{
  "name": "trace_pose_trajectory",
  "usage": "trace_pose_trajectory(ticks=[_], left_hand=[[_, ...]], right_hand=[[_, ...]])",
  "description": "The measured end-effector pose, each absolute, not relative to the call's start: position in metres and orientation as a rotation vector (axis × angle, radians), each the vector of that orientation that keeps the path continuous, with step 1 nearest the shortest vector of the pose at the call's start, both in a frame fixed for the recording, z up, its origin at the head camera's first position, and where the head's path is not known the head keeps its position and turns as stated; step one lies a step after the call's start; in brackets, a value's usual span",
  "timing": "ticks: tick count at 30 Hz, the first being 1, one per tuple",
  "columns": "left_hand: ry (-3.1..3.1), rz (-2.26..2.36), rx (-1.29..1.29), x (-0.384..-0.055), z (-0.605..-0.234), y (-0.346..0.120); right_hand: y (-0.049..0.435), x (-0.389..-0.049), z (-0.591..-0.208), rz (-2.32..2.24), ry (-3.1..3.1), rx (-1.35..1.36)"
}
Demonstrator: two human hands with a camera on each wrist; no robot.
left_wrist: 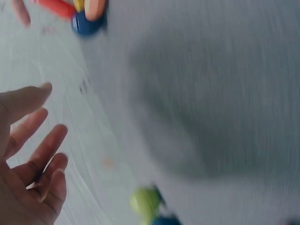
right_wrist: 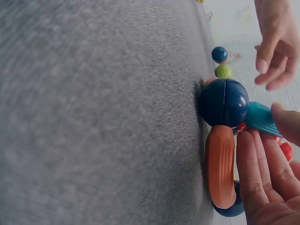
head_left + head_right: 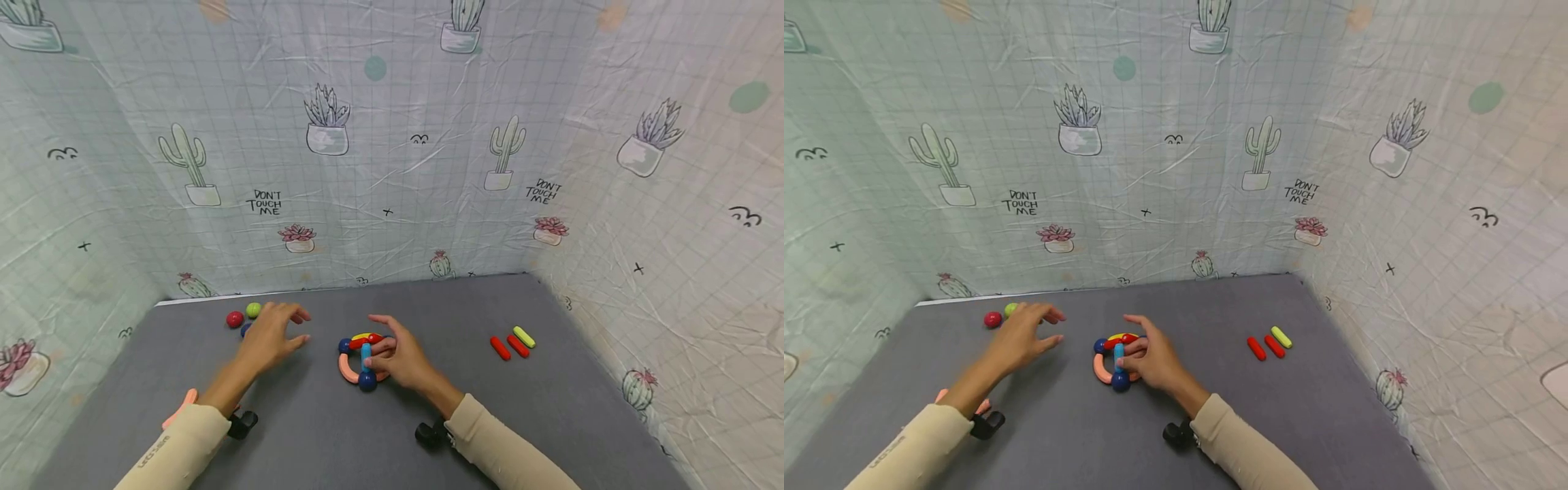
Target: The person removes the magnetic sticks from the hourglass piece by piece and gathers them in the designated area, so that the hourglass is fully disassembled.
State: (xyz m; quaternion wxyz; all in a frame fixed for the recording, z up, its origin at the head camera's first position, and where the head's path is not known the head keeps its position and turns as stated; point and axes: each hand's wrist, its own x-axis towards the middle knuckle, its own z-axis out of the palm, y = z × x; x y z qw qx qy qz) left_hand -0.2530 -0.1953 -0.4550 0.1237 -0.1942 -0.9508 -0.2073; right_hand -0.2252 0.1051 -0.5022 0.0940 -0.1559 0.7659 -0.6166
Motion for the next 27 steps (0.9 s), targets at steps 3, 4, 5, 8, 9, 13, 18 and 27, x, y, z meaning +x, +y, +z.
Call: trace_pose_trajectory(ticks=[3,4,5,8,9,13,18,27], left_hand=[[-2.797,-0.678,-0.623,-0.245,-0.463,-0.176],[-2.811,-0.697,-0.632,-0.242,-0.466,-0.170],[-2.823,-0.715,-0.642,-0.239,-0.469,-0.165],[-2.832,-0.774,-0.682,-0.232,-0.477,-0.151],[-2.834,-0.799,-0.696,-0.229,-0.479,-0.147],[-2.817,-0.897,-0.780,-0.221,-0.488,-0.135],[-2.799,-0.943,-0.836,-0.215,-0.494,-0.124],[-2.779,-0.984,-0.866,-0.214,-0.501,-0.118]], right_hand=[[0.104,-0.222,-0.502,-1.803,2.332,-0.475],[0.104,-0.221,-0.502,-1.797,2.351,-0.477],[0.104,-0.221,-0.502,-1.792,2.367,-0.482],[0.102,-0.219,-0.503,-1.772,2.421,-0.495],[0.102,-0.218,-0.503,-1.763,2.441,-0.503],[0.100,-0.216,-0.503,-1.745,2.505,-0.543],[0.098,-0.214,-0.502,-1.762,2.484,-0.518],[0.096,-0.212,-0.503,-1.647,2.600,-0.583]])
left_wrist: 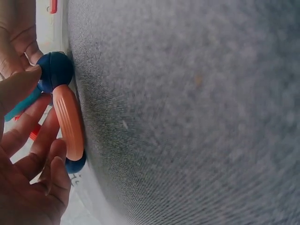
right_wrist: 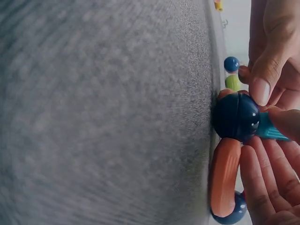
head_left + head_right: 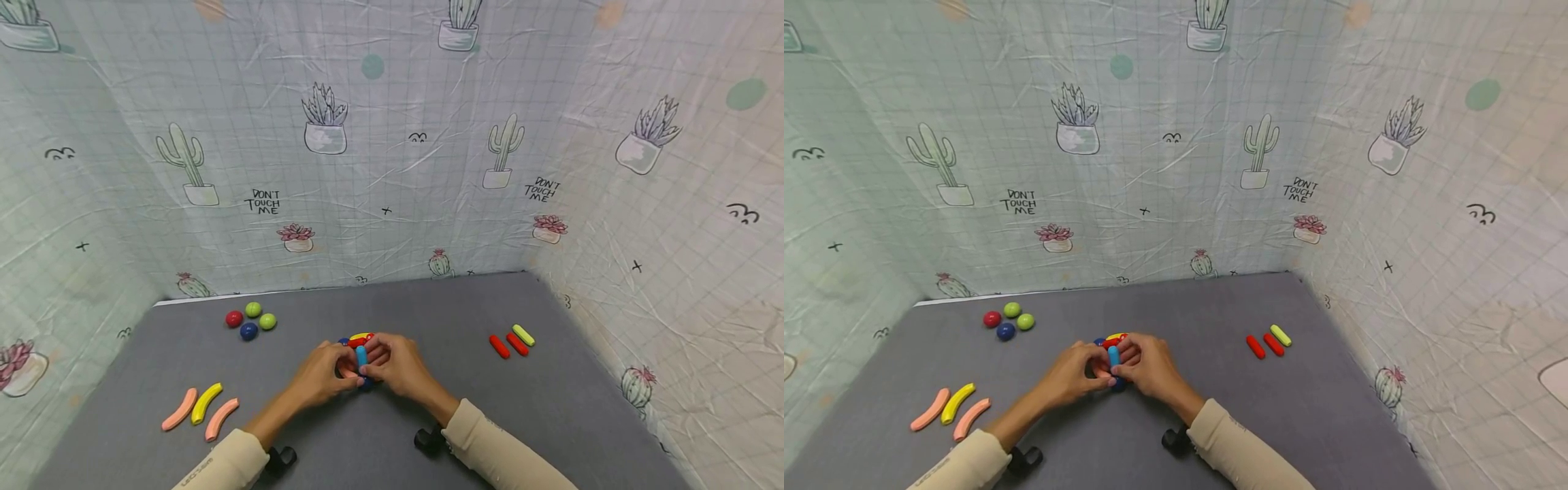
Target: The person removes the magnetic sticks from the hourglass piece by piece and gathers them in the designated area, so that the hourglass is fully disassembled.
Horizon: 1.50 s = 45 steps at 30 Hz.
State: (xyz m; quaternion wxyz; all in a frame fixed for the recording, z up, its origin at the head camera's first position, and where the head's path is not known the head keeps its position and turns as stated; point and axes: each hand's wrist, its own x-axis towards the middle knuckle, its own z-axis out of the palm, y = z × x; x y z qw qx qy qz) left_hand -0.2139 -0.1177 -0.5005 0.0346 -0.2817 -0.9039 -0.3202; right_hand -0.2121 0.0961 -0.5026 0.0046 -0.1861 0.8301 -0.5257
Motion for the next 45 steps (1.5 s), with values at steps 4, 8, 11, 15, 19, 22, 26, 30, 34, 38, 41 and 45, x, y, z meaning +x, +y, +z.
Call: trace_pose_trajectory(ticks=[4,8,11,15,19,22,26,30,34,38,41,45], left_hand=[[-2.770,-0.981,-0.879,-0.214,-0.501,-0.119],[-2.775,-0.984,-0.873,-0.212,-0.502,-0.119],[-2.773,-0.998,-0.872,-0.212,-0.502,-0.118],[-2.782,-1.009,-0.851,-0.212,-0.501,-0.118],[-2.821,-1.015,-0.809,-0.212,-0.501,-0.117],[-2.841,-1.015,-0.795,-0.212,-0.502,-0.116],[-2.838,-1.025,-0.797,-0.211,-0.501,-0.116],[-2.841,-1.035,-0.790,-0.210,-0.501,-0.115],[-2.846,-1.033,-0.787,-0.210,-0.502,-0.112],[-2.842,-1.036,-0.788,-0.209,-0.502,-0.110],[-2.841,-1.037,-0.788,-0.209,-0.502,-0.109],[-2.842,-1.029,-0.790,-0.209,-0.503,-0.107]], right_hand=[[0.094,-0.209,-0.501,-1.604,2.650,-0.671],[0.095,-0.206,-0.500,-1.632,2.644,-0.685],[0.103,-0.205,-0.497,-1.666,2.663,-0.657],[0.123,-0.205,-0.490,-1.650,2.747,-0.600],[0.155,-0.209,-0.487,-1.593,2.844,-0.485],[0.183,-0.213,-0.487,-1.528,2.926,-0.364],[0.221,-0.216,-0.491,-1.385,3.021,-0.193],[0.254,-0.219,-0.495,-1.197,3.121,-0.109],[0.278,-0.219,-0.498,-0.975,3.233,-0.062],[0.290,-0.217,-0.500,-0.822,3.268,-0.039],[0.291,-0.215,-0.498,-0.783,3.273,-0.064],[0.279,-0.213,-0.496,-0.781,3.325,-0.106]])
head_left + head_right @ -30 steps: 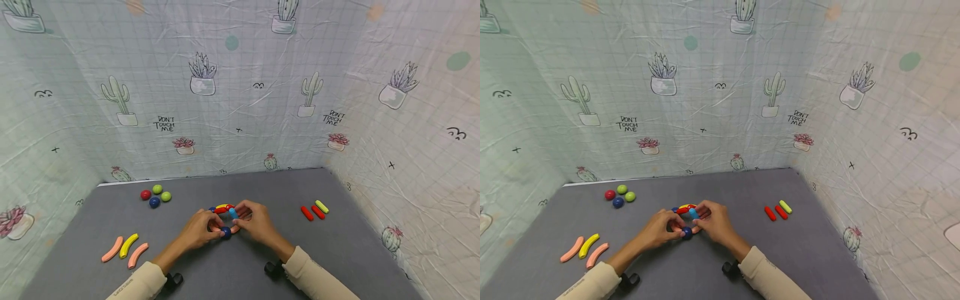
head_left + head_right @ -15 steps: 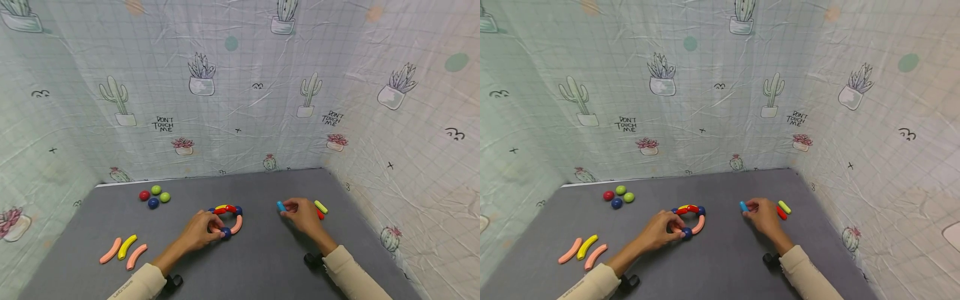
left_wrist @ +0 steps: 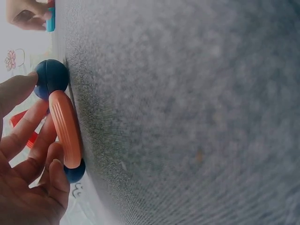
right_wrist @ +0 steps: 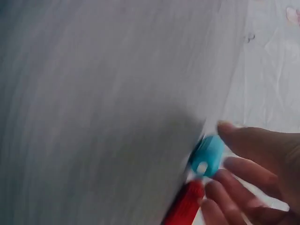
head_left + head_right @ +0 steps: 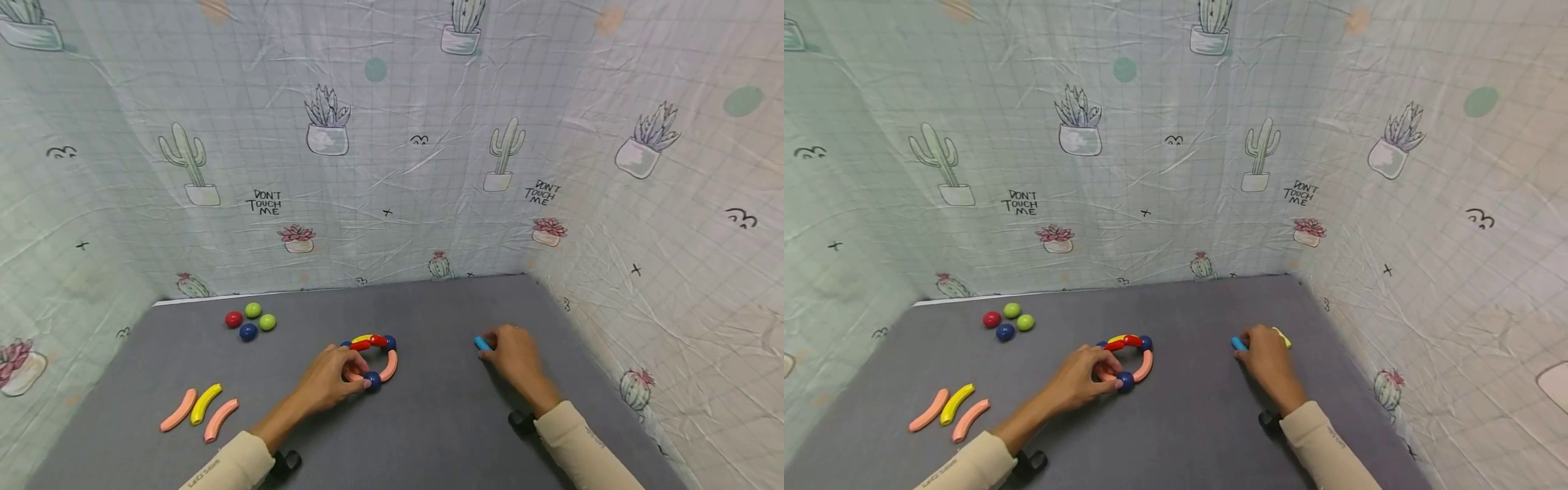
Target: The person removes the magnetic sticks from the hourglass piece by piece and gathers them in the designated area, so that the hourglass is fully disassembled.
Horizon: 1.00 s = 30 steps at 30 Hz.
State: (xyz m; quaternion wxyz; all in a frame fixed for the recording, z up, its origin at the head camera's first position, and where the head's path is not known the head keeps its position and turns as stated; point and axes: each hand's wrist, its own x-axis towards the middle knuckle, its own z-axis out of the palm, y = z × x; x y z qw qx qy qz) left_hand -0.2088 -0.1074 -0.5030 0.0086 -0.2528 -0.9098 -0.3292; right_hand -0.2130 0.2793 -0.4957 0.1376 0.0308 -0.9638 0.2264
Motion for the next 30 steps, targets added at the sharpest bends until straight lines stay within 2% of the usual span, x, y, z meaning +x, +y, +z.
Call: trace_pose_trajectory(ticks=[8,18,30], left_hand=[[-2.814,-1.039,-0.806,-0.209,-0.504,-0.109],[-2.804,-1.019,-0.798,-0.208,-0.506,-0.106],[-2.802,-1.002,-0.769,-0.206,-0.506,-0.104]], right_hand=[[0.224,-0.221,-0.495,0.838,-2.587,0.381],[0.143,-0.231,-0.492,1.060,-2.635,0.646],[0.115,-0.242,-0.500,1.074,-2.675,0.591]])
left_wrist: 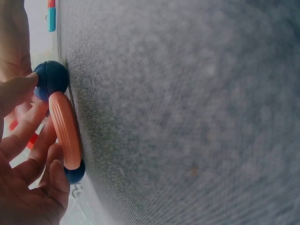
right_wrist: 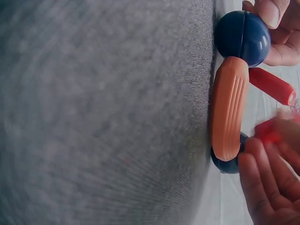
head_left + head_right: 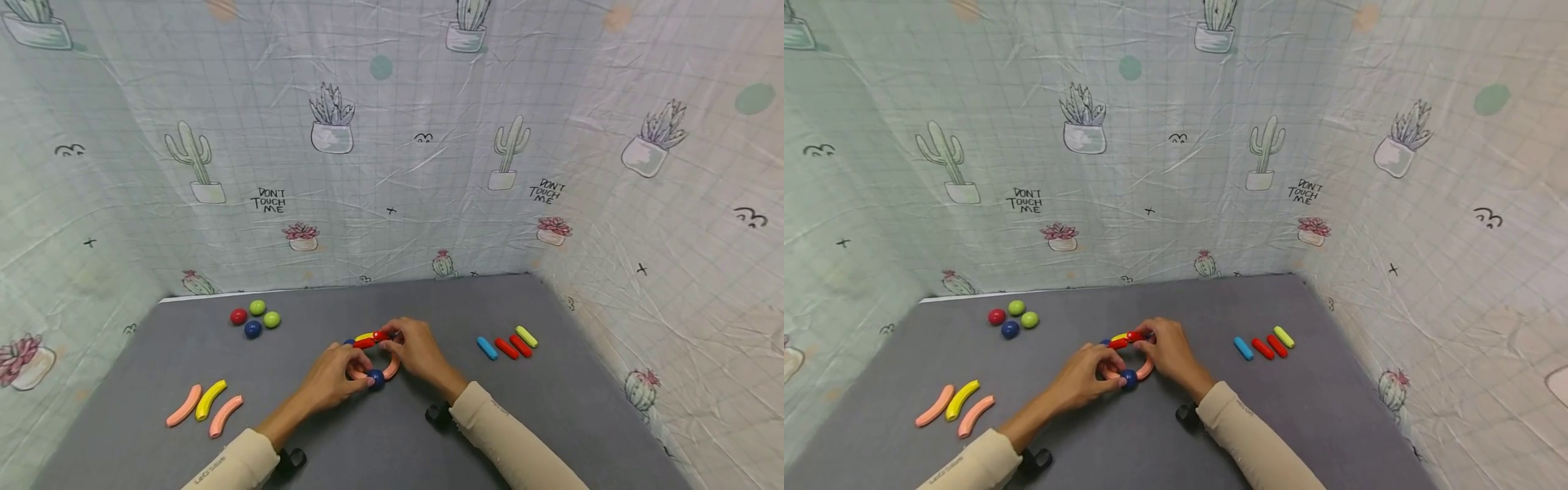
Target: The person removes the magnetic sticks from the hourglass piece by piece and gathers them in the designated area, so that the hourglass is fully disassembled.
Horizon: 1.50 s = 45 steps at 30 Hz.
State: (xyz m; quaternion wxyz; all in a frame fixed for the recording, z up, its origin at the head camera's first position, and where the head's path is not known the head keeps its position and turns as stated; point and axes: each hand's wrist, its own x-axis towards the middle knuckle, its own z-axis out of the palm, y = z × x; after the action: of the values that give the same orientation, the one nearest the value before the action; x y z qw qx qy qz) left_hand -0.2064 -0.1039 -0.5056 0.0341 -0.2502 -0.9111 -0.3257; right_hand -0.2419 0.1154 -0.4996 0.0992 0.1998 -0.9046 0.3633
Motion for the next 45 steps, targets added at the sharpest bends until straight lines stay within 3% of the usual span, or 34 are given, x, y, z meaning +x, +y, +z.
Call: trace_pose_trajectory(ticks=[11,27,37,45], left_hand=[[-2.816,-0.977,-0.777,-0.206,-0.505,-0.103],[-2.833,-0.992,-0.749,-0.206,-0.505,-0.104],[-2.828,-0.981,-0.744,-0.204,-0.503,-0.105],[-2.820,-0.962,-0.743,-0.203,-0.503,-0.104]], right_hand=[[0.124,-0.236,-0.496,1.226,-2.634,0.460],[0.227,-0.221,-0.495,0.979,-2.766,0.102],[0.264,-0.213,-0.497,0.644,-2.841,0.130],[0.247,-0.213,-0.493,0.670,-2.714,0.211]])
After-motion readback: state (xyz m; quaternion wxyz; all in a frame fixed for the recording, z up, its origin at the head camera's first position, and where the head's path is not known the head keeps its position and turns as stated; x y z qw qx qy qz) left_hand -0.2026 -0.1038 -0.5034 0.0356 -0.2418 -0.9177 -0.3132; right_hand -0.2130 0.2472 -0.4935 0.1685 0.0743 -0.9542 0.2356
